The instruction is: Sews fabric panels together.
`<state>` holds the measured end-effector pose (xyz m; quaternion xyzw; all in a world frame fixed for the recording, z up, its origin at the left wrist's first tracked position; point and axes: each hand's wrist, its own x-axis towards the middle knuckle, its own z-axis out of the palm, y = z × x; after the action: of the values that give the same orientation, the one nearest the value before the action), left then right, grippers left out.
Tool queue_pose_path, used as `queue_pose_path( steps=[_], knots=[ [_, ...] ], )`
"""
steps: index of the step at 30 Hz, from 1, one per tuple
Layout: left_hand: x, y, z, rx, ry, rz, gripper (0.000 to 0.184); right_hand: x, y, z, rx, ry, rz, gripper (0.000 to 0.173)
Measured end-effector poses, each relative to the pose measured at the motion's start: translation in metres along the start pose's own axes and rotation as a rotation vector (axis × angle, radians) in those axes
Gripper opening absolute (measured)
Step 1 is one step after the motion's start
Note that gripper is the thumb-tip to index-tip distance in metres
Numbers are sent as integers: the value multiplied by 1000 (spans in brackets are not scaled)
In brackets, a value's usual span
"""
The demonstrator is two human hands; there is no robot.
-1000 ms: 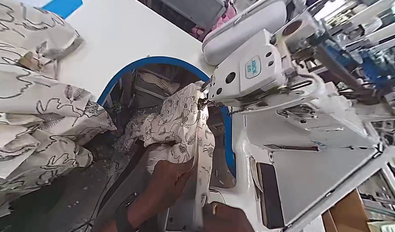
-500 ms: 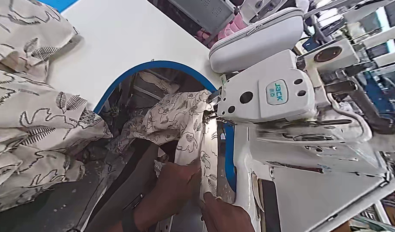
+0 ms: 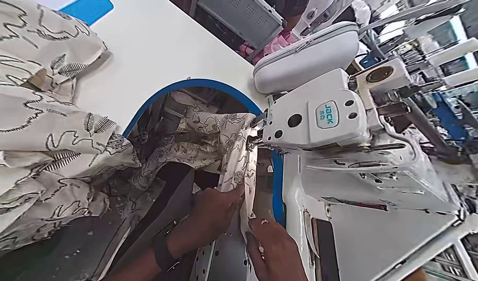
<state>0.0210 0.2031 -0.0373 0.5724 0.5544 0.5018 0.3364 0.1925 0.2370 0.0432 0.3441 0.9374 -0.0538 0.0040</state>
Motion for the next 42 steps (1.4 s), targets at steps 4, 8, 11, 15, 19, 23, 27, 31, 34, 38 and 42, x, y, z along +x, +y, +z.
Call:
queue_pose_path(
  steps=[4,8,11,15,19,23,27,31,34,38,42],
  knots=[
    [2,2,-4,-1,-38,-38,38,6,7,15,3,143,-9,19],
    [3,1,-7,-14,-73,-46,39,-3,3,-4,33,28,-41,18],
    [5,-1,-6,-44,-61,-40,39,-10,-6,-20,68,-50,-43,21],
    [4,-2,-5,-52,-73,-26,34,-7,-21,-14,130,202,14,18],
    [-6,-1,2,-14,-19,0,26,-9,-26,-1,314,291,101,16],
    [-5,1,2,-23,-12,-25,29,-7,-28,3,468,316,183,15],
    [8,3,-3,-51,-60,-77,33,-3,-29,15,344,443,84,13],
    [13,7,-1,-41,-31,-97,38,7,-22,30,38,654,-79,14],
    [7,2,12,-43,109,-15,22,17,-14,41,9,695,-69,12],
    [3,-7,30,-25,317,116,18,29,-2,56,54,786,-69,14],
    [21,-17,38,37,467,205,20,33,-1,65,180,810,-47,19]
  ],
)
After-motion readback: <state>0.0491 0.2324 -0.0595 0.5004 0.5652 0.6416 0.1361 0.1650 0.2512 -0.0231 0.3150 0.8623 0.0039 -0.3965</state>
